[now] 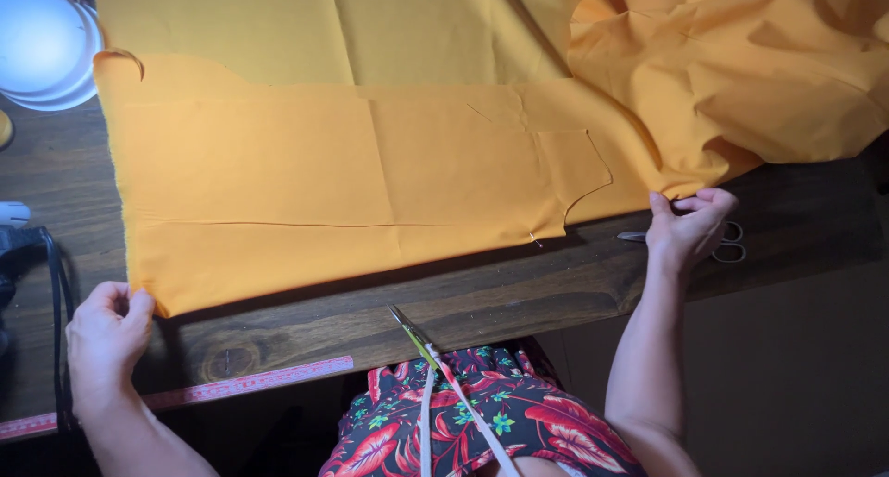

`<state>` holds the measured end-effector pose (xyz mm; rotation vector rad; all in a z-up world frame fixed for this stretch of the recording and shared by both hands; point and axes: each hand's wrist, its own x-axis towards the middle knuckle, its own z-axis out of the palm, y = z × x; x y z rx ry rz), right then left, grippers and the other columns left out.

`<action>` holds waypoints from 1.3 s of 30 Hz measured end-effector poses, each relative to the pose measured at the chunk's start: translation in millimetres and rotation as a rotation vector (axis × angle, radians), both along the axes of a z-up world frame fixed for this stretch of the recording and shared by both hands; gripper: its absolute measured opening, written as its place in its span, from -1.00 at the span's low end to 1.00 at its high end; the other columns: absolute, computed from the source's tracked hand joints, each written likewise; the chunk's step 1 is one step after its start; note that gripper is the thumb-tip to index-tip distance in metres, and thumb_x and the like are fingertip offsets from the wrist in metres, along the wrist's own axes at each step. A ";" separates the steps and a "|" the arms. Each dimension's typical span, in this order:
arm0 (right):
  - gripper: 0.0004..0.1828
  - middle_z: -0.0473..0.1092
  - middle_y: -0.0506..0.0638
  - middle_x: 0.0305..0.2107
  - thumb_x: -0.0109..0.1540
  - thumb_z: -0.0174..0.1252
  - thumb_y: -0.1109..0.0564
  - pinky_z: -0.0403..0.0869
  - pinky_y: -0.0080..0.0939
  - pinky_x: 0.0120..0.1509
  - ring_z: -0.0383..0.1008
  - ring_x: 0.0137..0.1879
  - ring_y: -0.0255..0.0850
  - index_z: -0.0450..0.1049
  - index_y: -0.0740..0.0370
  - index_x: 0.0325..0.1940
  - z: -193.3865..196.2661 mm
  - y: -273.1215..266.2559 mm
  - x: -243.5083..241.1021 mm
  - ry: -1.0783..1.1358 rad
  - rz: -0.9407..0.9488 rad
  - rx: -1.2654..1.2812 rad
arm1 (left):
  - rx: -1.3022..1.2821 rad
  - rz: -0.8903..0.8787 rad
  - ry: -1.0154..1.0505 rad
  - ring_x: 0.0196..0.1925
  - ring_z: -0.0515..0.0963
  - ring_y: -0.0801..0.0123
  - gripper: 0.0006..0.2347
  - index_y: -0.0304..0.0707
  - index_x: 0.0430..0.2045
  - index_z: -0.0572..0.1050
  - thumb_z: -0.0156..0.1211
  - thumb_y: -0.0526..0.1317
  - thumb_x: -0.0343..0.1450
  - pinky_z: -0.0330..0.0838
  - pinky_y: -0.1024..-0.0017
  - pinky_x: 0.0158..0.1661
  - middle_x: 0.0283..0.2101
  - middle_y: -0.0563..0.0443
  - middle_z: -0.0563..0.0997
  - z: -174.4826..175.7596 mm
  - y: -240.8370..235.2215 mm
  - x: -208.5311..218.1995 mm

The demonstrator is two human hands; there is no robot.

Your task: The person pins a section of yellow fabric and then uses scissors to cut out a specific pattern piece on a wooden workspace.

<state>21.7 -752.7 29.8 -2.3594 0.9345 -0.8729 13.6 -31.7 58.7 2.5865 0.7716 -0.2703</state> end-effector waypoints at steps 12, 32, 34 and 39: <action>-0.30 0.56 0.06 -0.20 -0.03 0.56 -0.22 0.44 -0.13 -0.03 0.52 -0.14 -0.10 0.58 0.28 0.00 -2.9 28.1 84.8 0.452 0.385 0.201 | 0.244 -0.086 -0.142 -0.10 0.63 -0.40 -0.71 -0.06 -0.04 0.64 0.18 0.09 0.59 0.39 -0.16 -0.02 -0.23 -0.13 0.73 -15.0 -12.1 16.3; -0.85 0.57 -0.15 -0.35 0.24 0.42 0.12 0.46 -0.39 -0.18 0.45 -0.27 -0.47 0.62 0.20 -0.20 -16.8 40.4 91.5 0.027 0.524 0.428 | 0.059 -0.086 -0.690 -0.25 0.67 0.13 -0.87 -0.20 -0.15 0.57 0.36 -0.37 0.48 0.49 0.19 -0.13 -0.22 -0.06 0.70 -36.0 -39.6 33.9; -0.85 0.58 -0.12 -0.33 0.25 0.41 0.13 0.47 -0.38 -0.16 0.46 -0.25 -0.45 0.61 0.23 -0.19 -23.6 36.2 90.8 -0.005 0.535 0.402 | 0.118 -0.095 -0.671 -0.20 0.69 0.04 -0.88 -0.17 -0.16 0.58 0.34 -0.36 0.48 0.48 0.12 -0.11 -0.23 -0.06 0.70 -31.4 -46.8 29.4; -0.45 0.53 0.12 -0.28 0.10 0.64 -0.15 0.46 0.00 -0.04 0.55 -0.11 0.11 0.59 0.18 -0.02 -49.5 9.6 97.3 0.150 0.501 0.063 | 0.412 -0.546 -1.068 0.19 0.52 -0.24 -0.78 -0.35 0.08 0.55 0.25 -0.29 0.57 0.31 -0.11 0.24 0.01 -0.30 0.57 -47.9 -91.5 36.0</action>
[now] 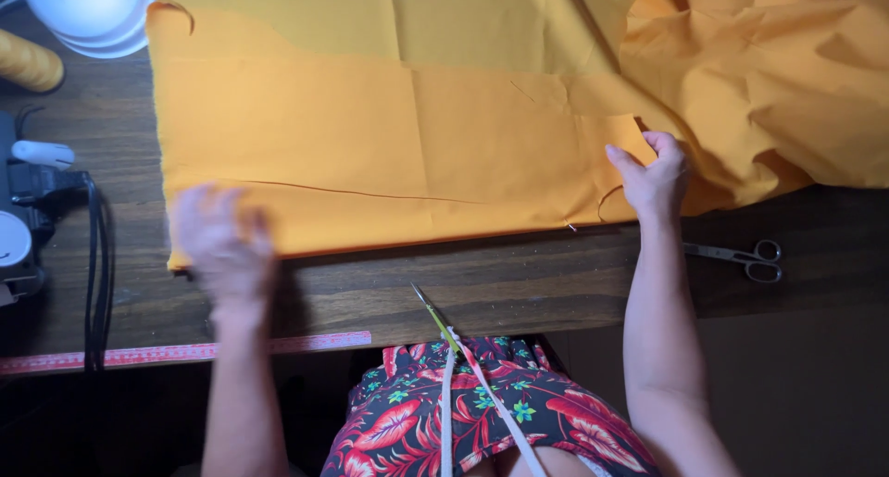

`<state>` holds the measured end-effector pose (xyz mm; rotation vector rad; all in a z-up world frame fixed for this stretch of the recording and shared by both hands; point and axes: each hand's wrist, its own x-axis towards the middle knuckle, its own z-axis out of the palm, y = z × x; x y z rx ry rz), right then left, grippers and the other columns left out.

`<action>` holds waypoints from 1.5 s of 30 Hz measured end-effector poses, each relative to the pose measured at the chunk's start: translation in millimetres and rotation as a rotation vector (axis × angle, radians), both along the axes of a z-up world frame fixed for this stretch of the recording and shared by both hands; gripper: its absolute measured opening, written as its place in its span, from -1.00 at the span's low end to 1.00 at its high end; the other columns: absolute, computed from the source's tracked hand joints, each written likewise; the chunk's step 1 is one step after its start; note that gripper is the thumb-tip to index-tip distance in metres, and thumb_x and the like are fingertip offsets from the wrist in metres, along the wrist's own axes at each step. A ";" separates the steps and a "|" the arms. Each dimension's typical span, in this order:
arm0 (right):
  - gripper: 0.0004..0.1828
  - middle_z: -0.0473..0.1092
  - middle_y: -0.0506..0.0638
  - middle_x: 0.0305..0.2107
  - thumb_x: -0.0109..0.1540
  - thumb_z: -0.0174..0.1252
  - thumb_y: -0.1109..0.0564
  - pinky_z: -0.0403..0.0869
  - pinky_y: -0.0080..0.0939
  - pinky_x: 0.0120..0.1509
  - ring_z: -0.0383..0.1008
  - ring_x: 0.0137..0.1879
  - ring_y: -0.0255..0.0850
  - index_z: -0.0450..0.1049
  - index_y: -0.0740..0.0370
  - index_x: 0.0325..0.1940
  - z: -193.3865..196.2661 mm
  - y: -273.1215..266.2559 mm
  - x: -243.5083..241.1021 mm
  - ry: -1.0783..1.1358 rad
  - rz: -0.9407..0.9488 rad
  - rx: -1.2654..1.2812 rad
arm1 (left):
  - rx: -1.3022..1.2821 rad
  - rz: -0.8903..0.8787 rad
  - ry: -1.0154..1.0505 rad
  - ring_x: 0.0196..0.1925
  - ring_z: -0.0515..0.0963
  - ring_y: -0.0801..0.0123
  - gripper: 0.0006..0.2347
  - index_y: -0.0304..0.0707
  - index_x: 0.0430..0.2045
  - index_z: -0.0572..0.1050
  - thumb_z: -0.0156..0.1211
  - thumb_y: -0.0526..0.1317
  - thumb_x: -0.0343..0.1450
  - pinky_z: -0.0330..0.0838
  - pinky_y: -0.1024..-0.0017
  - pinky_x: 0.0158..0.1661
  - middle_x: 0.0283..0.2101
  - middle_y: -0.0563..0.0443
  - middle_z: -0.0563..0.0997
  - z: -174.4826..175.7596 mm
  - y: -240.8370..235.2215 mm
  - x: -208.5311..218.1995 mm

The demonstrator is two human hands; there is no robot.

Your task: The person pins a section of yellow fabric and then uses scissors to cut out a specific pattern piece on a wooden workspace.

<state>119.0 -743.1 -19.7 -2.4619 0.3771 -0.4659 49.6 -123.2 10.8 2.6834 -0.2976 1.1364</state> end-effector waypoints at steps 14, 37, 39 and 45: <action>-0.50 0.57 -0.06 -0.29 0.09 0.49 -0.11 0.49 -0.05 0.06 0.59 -0.06 -0.06 0.53 0.10 0.01 39.3 138.7 99.0 0.314 0.332 -0.072 | -0.051 -0.486 0.447 0.49 0.29 0.12 -0.67 0.24 0.07 0.56 0.21 -0.20 0.40 -0.15 -0.26 0.44 0.33 -0.01 0.47 4.2 -204.7 -14.2; -0.74 0.46 -0.08 -0.50 0.12 0.44 0.15 0.49 -0.27 -0.33 0.45 -0.40 -0.32 0.57 0.20 -0.16 38.1 155.5 108.7 0.212 0.271 0.339 | 0.046 -0.321 0.429 0.39 0.38 -0.06 -0.41 0.29 0.06 0.57 0.25 -0.36 0.10 -0.03 -0.34 0.39 0.20 0.10 0.59 15.5 -131.2 -25.1; -0.86 0.47 -0.09 -0.55 0.16 0.40 0.23 0.47 -0.35 -0.36 0.45 -0.44 -0.38 0.58 0.21 -0.25 37.3 158.8 106.1 0.138 0.245 0.399 | 0.062 -0.230 0.412 0.39 0.38 -0.11 -0.37 0.28 0.03 0.59 0.24 -0.42 0.05 -0.05 -0.36 0.39 0.22 0.10 0.57 9.3 -101.0 -28.0; -0.88 0.50 -0.20 -0.57 0.15 0.43 0.10 0.39 -0.39 -0.33 0.50 -0.52 -0.36 0.60 0.02 -0.30 4.0 151.4 118.6 0.100 0.207 0.189 | 0.092 -0.037 0.419 0.46 0.33 0.02 -0.40 0.52 0.12 0.51 0.13 -0.44 0.28 -0.14 -0.29 0.45 0.34 0.27 0.49 -6.6 -63.2 -28.2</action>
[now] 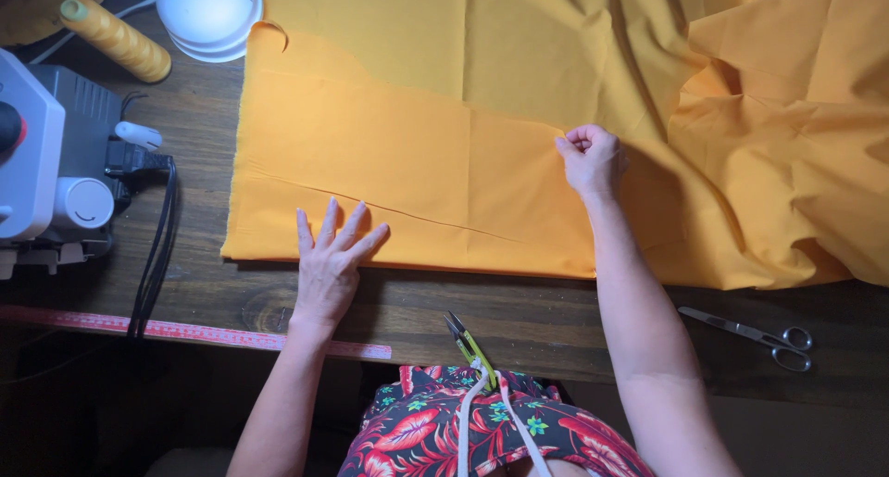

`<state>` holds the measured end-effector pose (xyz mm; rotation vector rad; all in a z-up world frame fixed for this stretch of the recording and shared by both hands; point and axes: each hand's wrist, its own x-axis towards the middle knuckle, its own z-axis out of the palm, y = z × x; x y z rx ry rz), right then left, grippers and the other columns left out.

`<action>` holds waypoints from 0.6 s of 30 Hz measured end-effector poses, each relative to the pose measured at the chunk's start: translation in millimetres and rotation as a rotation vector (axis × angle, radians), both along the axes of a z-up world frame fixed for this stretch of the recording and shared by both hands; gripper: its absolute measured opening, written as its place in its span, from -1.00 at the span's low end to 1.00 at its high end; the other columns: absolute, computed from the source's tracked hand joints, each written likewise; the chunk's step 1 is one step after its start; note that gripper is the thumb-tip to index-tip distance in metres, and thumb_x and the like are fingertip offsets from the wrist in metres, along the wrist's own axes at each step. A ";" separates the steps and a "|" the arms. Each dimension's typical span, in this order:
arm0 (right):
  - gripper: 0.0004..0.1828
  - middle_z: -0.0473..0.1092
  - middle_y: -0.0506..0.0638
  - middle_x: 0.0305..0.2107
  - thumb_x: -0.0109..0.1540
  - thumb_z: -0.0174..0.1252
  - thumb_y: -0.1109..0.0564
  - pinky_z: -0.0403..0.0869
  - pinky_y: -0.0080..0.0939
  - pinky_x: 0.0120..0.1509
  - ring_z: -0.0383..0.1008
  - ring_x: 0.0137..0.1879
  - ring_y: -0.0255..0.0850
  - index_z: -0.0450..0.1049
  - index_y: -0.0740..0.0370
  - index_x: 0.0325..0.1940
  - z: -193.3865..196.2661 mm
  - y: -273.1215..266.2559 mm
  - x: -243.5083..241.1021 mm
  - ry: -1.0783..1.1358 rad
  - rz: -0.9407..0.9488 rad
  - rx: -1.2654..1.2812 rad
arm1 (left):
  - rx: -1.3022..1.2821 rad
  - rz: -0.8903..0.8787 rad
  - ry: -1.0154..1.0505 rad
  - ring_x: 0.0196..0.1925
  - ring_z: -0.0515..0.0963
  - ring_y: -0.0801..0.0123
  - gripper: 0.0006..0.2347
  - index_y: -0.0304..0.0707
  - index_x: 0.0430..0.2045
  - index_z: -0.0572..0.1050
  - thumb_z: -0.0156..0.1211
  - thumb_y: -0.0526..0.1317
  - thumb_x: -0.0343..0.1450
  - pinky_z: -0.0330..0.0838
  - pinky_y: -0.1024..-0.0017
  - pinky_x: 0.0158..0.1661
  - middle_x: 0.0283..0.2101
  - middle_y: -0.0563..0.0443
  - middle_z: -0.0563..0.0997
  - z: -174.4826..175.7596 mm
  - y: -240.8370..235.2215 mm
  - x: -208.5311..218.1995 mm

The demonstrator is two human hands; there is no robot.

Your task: The person pins a section of yellow fabric and then uses scissors to cut out a specific pattern piece on a wooden workspace.

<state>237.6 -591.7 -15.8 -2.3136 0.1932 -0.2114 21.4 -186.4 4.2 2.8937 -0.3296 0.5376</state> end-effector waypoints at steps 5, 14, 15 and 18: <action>-0.86 0.53 -0.25 -0.51 0.18 0.44 0.01 0.39 -0.40 -0.28 0.55 -0.43 -0.38 0.60 -0.05 -0.25 -22.7 -15.0 9.1 0.022 0.009 -0.076 | 0.018 0.067 0.005 0.48 0.31 0.05 -0.46 0.56 0.10 0.51 0.11 -0.38 0.35 -0.13 -0.31 0.43 0.35 0.31 0.48 3.1 -2.0 7.3; -0.83 0.56 -0.04 -0.41 0.22 0.46 0.03 0.47 -0.24 -0.18 0.61 -0.24 -0.13 0.63 0.07 -0.19 -22.8 -18.2 6.6 -0.042 0.088 -0.110 | -0.005 0.197 0.163 0.45 0.32 -0.02 -0.44 0.56 0.18 0.44 0.01 -0.39 0.39 -0.02 -0.36 0.37 0.36 0.24 0.45 2.4 38.3 0.7; -0.82 0.56 -0.01 -0.40 0.23 0.46 0.05 0.48 -0.22 -0.15 0.61 -0.21 -0.10 0.63 0.10 -0.17 -27.9 -19.7 8.9 -0.070 0.104 -0.116 | -0.025 0.211 0.187 0.46 0.31 -0.04 -0.43 0.52 0.20 0.45 0.01 -0.41 0.38 -0.02 -0.37 0.37 0.37 0.21 0.44 4.9 44.1 0.1; -0.81 0.56 0.00 -0.38 0.25 0.48 0.06 0.47 -0.20 -0.13 0.60 -0.19 -0.08 0.63 0.11 -0.15 -28.4 -20.1 2.0 -0.110 0.097 -0.124 | -0.093 0.236 0.237 0.49 0.25 -0.03 -0.42 0.48 0.21 0.44 -0.02 -0.43 0.37 -0.04 -0.40 0.36 0.39 0.18 0.41 11.3 57.6 -8.0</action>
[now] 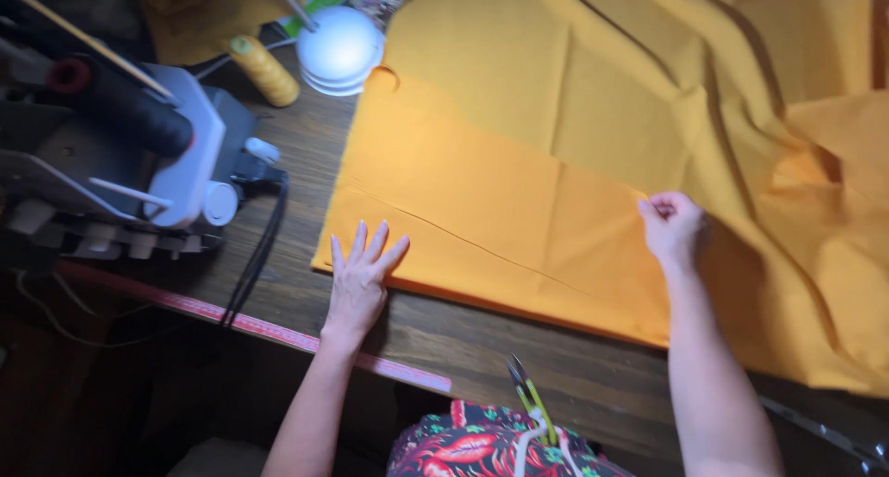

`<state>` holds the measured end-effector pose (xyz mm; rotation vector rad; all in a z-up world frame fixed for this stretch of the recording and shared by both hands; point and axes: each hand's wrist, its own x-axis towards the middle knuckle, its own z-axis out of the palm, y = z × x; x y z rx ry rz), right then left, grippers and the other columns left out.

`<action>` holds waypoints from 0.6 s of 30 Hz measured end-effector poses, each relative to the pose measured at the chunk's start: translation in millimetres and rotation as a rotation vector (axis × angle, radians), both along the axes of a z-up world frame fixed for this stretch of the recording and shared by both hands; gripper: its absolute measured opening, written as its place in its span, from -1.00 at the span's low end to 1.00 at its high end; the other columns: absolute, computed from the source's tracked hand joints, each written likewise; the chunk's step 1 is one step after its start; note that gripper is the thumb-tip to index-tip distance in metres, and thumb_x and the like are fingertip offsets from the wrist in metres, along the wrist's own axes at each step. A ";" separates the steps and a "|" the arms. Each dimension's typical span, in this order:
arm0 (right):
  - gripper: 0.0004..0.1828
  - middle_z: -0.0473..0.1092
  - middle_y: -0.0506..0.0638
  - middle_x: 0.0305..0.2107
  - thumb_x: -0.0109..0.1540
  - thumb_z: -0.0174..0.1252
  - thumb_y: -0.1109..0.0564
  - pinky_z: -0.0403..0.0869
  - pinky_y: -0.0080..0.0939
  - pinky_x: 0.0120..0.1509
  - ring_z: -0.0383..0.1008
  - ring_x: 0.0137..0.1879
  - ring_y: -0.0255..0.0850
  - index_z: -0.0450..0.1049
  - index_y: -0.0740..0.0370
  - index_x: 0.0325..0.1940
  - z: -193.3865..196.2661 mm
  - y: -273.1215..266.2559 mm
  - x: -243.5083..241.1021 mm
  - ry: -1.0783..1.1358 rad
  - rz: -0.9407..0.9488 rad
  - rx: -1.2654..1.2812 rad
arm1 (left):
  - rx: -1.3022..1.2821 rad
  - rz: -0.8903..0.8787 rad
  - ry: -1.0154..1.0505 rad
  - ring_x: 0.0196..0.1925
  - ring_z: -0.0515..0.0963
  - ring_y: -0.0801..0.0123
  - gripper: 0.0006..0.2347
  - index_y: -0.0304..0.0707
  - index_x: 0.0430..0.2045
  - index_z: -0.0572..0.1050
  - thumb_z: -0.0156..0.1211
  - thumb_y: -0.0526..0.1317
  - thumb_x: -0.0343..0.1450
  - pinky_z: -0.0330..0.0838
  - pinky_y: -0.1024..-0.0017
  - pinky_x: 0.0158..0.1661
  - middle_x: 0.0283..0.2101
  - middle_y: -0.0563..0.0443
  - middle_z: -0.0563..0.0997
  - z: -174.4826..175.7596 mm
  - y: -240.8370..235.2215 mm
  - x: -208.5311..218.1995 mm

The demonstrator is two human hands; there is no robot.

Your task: The person pins a section of yellow fabric and then uses scissors to cut out a specific pattern piece on a wooden workspace.

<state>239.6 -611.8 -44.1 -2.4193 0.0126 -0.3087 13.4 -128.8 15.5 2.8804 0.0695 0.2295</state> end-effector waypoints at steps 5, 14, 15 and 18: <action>-0.83 0.53 -0.07 -0.40 0.29 0.42 0.02 0.46 -0.22 -0.14 0.54 -0.28 -0.19 0.60 0.11 -0.17 0.9 -0.6 -0.4 0.060 -0.036 -0.028 | -0.060 -0.016 -0.035 0.51 0.15 -0.20 -0.36 0.32 0.24 0.43 -0.03 -0.47 0.27 -0.11 -0.47 0.34 0.43 0.01 0.35 -2.1 27.4 -4.8; -0.85 0.45 -0.17 -0.46 0.32 0.39 0.03 0.39 -0.36 -0.21 0.37 -0.38 -0.40 0.58 0.10 -0.20 18.3 13.4 -10.0 0.178 -0.149 0.098 | -0.067 -0.036 -0.127 0.48 0.07 -0.56 -0.30 0.10 0.25 0.44 -0.05 -0.60 0.20 -0.10 -0.48 0.35 0.44 -0.16 0.31 3.7 32.9 0.4; -0.85 0.45 -0.18 -0.46 0.32 0.39 0.02 0.38 -0.38 -0.21 0.37 -0.37 -0.42 0.59 0.09 -0.20 21.2 16.6 -8.8 0.192 -0.144 0.115 | -0.048 -0.014 -0.124 0.46 0.06 -0.61 -0.33 0.12 0.25 0.44 -0.03 -0.55 0.21 -0.08 -0.46 0.36 0.46 -0.14 0.28 3.4 34.1 -0.6; -0.86 0.48 -0.05 -0.37 0.37 0.37 0.15 0.43 -0.36 -0.11 0.41 -0.28 -0.35 0.56 0.25 -0.11 -1.2 1.8 -3.1 0.101 -0.055 0.182 | -0.055 -0.014 -0.123 0.48 0.07 -0.53 -0.27 0.06 0.27 0.42 -0.02 -0.56 0.14 -0.11 -0.43 0.38 0.44 -0.10 0.32 -1.6 34.4 -1.6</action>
